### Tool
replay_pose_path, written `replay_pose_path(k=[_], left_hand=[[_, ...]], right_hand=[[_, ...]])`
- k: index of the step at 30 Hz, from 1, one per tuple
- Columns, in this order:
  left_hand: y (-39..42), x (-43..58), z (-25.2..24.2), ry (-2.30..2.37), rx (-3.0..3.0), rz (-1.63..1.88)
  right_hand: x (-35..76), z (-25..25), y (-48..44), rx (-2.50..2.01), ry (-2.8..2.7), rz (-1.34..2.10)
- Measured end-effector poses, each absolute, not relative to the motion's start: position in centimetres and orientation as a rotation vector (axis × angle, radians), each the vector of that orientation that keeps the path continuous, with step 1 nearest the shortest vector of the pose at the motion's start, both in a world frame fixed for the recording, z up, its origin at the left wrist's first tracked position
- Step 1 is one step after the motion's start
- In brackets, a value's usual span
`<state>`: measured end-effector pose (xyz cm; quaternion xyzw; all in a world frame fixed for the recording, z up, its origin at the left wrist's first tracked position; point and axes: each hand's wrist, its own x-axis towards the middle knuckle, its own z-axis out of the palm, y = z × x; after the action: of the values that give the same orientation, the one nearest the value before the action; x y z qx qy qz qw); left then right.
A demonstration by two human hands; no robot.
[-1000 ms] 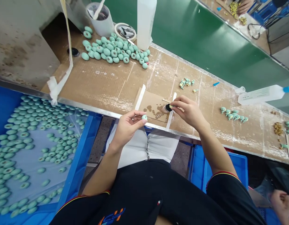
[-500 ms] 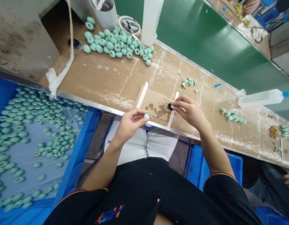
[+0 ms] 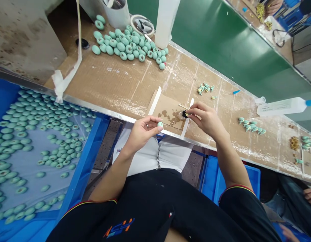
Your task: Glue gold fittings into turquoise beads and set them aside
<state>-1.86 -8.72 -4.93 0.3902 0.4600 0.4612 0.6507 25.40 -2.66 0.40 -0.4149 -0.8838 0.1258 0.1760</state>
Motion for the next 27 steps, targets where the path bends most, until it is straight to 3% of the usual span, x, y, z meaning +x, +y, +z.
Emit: replay_pose_path(k=[10,27], left_hand=[[-8.6,-0.9,-5.0,0.948,0.873,1.060],[-9.7,1.8,-4.2,0.804,0.867,1.110]], right_hand=[[24.2,1.5,-4.3,-1.240,-2.168,0.316],[19.3,-0.3,-11.4,-1.304,-1.709,0.836]])
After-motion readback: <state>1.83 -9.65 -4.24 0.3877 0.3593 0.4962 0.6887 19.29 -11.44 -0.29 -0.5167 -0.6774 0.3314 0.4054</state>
